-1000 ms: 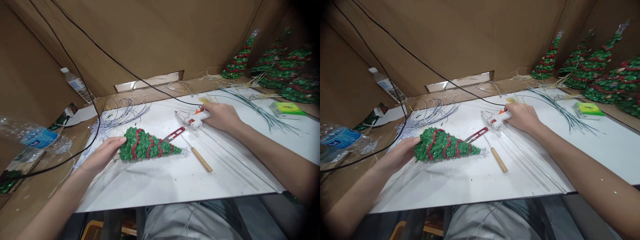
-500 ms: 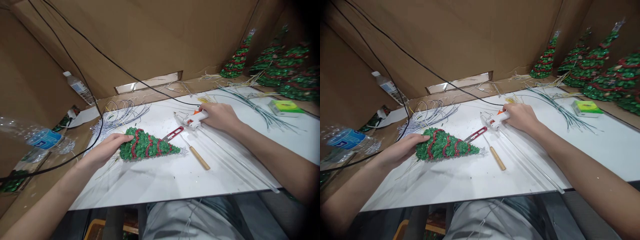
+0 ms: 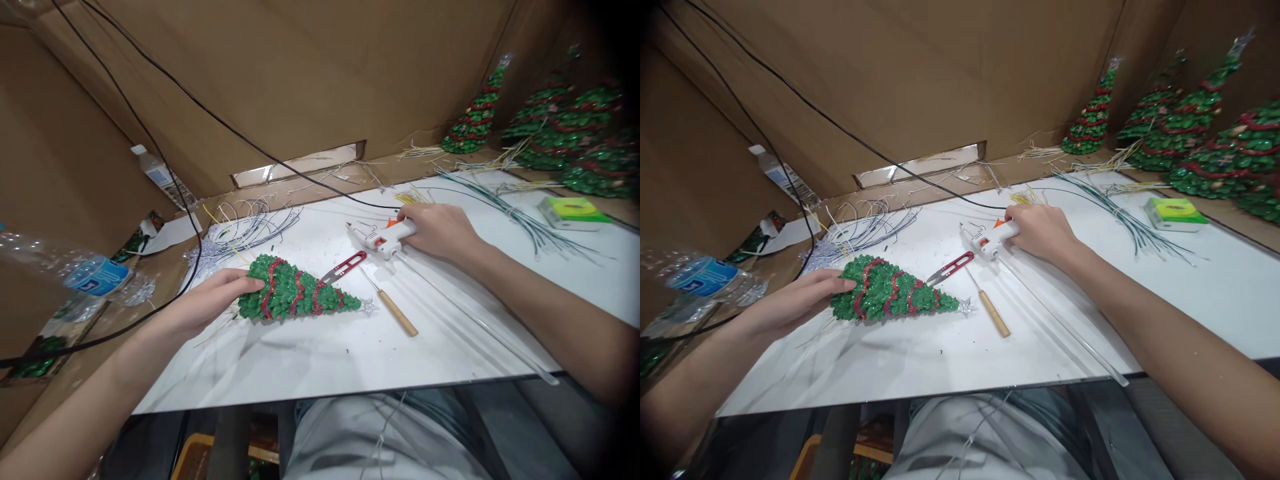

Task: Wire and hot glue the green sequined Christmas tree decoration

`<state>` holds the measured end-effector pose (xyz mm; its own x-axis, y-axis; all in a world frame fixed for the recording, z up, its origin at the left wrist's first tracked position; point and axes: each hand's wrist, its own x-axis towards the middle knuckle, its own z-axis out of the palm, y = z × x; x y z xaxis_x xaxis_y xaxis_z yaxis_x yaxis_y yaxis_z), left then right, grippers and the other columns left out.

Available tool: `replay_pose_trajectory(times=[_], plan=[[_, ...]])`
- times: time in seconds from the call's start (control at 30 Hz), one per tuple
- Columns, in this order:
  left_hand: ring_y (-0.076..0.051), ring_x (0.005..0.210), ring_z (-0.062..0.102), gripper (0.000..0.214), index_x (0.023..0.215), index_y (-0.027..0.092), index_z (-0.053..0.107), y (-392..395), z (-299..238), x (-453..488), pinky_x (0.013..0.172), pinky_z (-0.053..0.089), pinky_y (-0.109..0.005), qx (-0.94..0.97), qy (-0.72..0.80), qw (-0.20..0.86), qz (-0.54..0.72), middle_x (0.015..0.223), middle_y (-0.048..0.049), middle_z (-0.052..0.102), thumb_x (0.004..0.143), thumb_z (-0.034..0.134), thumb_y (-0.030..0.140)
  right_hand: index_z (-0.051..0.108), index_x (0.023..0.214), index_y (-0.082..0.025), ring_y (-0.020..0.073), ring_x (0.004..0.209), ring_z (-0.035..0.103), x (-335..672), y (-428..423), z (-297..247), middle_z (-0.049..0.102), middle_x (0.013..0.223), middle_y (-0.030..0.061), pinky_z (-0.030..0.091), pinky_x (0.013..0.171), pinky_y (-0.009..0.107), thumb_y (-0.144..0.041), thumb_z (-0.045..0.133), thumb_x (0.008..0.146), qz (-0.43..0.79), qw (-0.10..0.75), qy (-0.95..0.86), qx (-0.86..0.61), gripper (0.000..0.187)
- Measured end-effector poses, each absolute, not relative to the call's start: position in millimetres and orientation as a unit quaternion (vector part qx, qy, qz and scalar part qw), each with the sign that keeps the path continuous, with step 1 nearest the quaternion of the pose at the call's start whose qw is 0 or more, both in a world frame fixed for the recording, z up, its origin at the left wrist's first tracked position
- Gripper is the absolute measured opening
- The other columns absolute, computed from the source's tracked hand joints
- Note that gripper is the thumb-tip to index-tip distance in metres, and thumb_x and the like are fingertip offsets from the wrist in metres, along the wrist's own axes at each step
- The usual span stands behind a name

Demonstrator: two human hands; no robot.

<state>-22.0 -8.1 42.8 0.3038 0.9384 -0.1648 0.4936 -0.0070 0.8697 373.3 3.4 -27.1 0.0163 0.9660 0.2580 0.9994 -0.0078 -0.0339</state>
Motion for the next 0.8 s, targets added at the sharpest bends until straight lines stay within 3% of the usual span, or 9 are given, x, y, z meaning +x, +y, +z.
replay_pose_trajectory(times=[0.17,0.33,0.53,0.8], plan=[[-0.025,0.079,0.066,0.031,0.071,0.02,0.076,-19.3,42.2,-27.4,0.074,0.051,-0.034,0.67,0.54,0.474,0.184,0.08,-0.0061,0.076,0.069,0.077,0.051,0.066,0.105,-0.025,0.0285,0.093,0.065,371.9,2.6,-25.5,0.073,0.108,0.0057,0.034,0.06,0.033,-0.033,0.058,0.075,-0.082,0.101,-0.694,-0.708,0.032],[-0.022,0.07,0.065,0.026,0.074,0.022,0.078,-29.0,36.7,-36.5,0.066,0.052,-0.031,0.714,0.481,0.479,0.173,0.078,-0.0052,0.077,0.073,0.075,0.048,0.067,0.105,-0.023,0.0279,0.092,0.065,371.1,1.6,-25.4,0.073,0.106,0.0072,0.032,0.061,0.033,-0.032,0.059,0.076,-0.084,0.107,-0.696,-0.705,0.032],[-0.02,0.077,0.064,0.02,0.077,0.022,0.077,-41.2,30.2,-47.7,0.072,0.051,-0.028,0.745,0.463,0.455,0.15,0.081,-0.0035,0.075,0.081,0.07,0.04,0.066,0.101,-0.022,0.0274,0.092,0.065,372.2,4.0,-27.4,0.072,0.106,0.0068,0.03,0.059,0.032,-0.031,0.06,0.076,-0.098,0.103,-0.694,-0.706,0.027],[-0.023,0.083,0.066,0.02,0.083,0.022,0.079,-47.1,29.0,-46.1,0.076,0.052,-0.03,0.742,0.476,0.443,0.162,0.084,-0.0043,0.076,0.081,0.071,0.04,0.062,0.11,-0.021,0.0284,0.099,0.063,374.2,6.1,-30.8,0.068,0.112,0.0094,0.035,0.061,0.033,-0.026,0.06,0.076,-0.122,0.1,-0.709,-0.687,0.035]])
